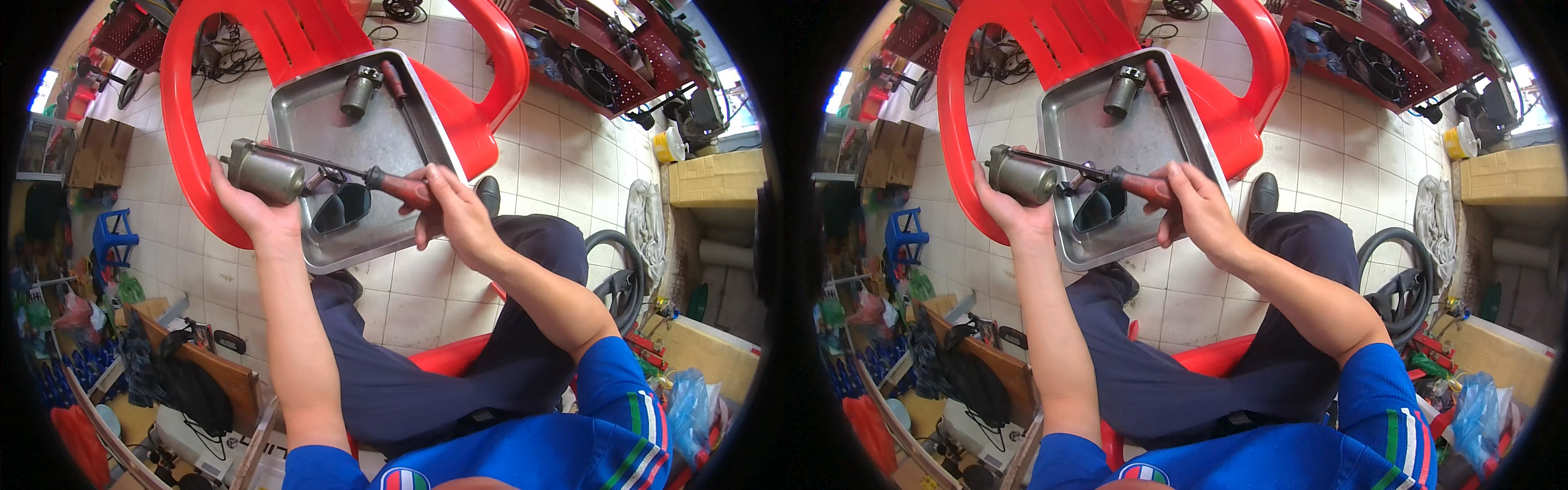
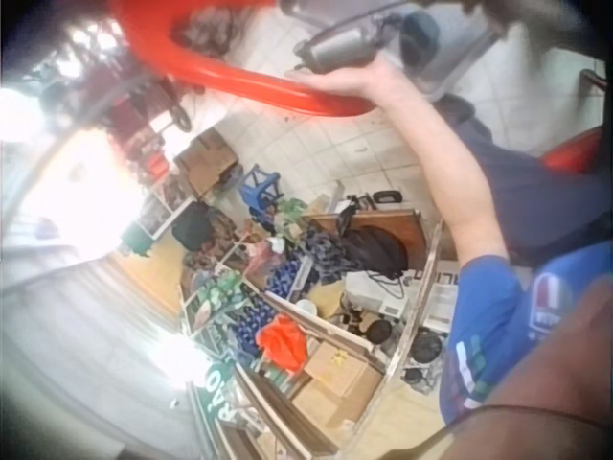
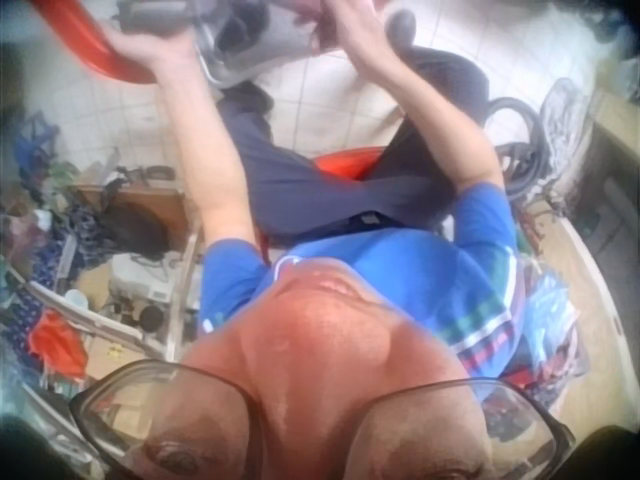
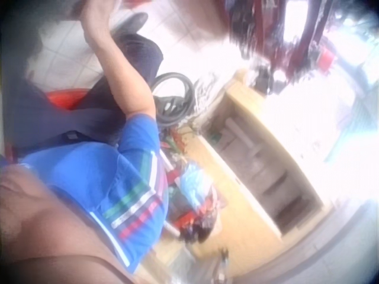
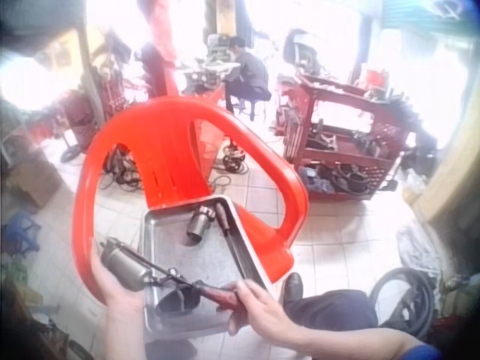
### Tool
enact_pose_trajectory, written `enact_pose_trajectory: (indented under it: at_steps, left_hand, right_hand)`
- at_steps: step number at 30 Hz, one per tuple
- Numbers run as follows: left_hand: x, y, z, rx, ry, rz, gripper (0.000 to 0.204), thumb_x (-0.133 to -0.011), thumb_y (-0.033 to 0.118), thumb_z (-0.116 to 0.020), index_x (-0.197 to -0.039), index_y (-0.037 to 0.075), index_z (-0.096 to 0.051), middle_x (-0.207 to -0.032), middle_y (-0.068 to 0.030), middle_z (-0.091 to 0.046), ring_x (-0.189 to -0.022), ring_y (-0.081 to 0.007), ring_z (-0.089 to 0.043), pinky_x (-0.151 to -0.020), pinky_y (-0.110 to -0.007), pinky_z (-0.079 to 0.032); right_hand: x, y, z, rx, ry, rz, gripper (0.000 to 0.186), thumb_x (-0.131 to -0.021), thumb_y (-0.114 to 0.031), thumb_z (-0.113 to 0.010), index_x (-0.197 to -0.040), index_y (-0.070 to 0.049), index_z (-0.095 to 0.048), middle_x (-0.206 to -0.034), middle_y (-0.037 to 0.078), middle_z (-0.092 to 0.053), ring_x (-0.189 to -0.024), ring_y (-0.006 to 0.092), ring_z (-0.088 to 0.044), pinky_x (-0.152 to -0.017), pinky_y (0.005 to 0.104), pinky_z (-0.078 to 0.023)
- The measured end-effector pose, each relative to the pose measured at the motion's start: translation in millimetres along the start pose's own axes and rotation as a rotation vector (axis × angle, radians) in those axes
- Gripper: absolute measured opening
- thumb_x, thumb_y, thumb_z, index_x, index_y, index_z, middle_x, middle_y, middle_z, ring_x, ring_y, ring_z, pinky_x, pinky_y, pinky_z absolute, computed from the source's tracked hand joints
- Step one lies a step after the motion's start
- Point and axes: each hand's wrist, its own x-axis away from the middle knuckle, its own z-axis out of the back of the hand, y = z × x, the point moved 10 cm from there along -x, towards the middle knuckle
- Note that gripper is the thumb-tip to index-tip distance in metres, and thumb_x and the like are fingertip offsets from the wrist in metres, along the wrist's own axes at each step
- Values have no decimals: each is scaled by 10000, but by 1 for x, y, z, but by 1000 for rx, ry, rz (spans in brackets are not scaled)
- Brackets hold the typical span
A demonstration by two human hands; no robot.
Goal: The person uses a screwdriver to remove screws from a metal motor component while holding it over a metal tray.
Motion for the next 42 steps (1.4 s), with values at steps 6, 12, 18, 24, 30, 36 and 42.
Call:
enact_pose_trajectory:
  at_steps: [6, 12, 18, 24, 30, 36, 42]
  left_hand:
    - [0, 1, 1, 46, 19, 5, 489, -992, 514, -490, -1012, 36, -589, -927, -140, -647, -852, -266, -629, -788, -421, -546]
    - [-6, -6, 11, 123, 15, 59, 497, -997, 511, -484, -1032, 26, -587, -929, -149, -648, -885, -276, -637, -806, -419, -547]
    - [-17, -12, 13, 143, -40, 46, 493, -991, 507, -503, -1044, 26, -594, -943, -144, -652, -894, -277, -645, -802, -412, -555]
    - [-21, -14, 10, 147, -58, 63, 518, -972, 528, -529, -1031, 17, -590, -965, -160, -647, -896, -278, -645, -795, -404, -558]
    - [-1, -15, 5, 98, 46, 55, 459, -973, 526, -525, -975, 74, -608, -866, -82, -646, -805, -216, -636, -752, -373, -541]
    - [-8, -12, 9, 164, -2, 59, 476, -972, 471, -566, -1076, 6, -578, -1055, -162, -637, -965, -267, -650, -879, -407, -554]
    - [-9, -9, 9, 88, -43, 65, 493, -968, 505, -556, -1034, 21, -614, -975, -143, -658, -904, -251, -655, -830, -388, -555]
  right_hand:
    - [6, -10, -13, 62, -137, 127, 749, -931, -91, -690, -1528, -73, -238, -1451, 157, -470, -1160, 234, -633, -782, 311, -577]
    - [20, -50, -24, 105, -161, 410, 614, -957, -7, -627, -1484, -61, -318, -1422, 164, -495, -1096, 228, -663, -749, 306, -584]
    - [7, -13, -10, 116, -65, 102, 443, -1084, -340, -419, -1404, -34, -405, -1215, 169, -597, -823, 199, -681, -597, 289, -555]
    - [18, -44, -23, 243, -46, 434, 585, -995, -84, -596, -1480, -32, -275, -1365, 211, -467, -840, 211, -688, -649, 290, -575]
    - [8, -18, -8, 168, -25, 95, 502, -1068, -271, -461, -1475, -29, -294, -1133, 179, -629, -681, 175, -649, -563, 252, -521]
    - [14, -41, -14, 283, -22, 387, 759, -910, -27, -673, -1528, -55, -232, -1242, 183, -539, -738, 183, -644, -571, 259, -523]
    - [6, -19, -11, 214, -28, 96, 472, -1069, -310, -441, -1458, -57, -352, -898, 149, -675, -502, 115, -520, -481, 237, -423]
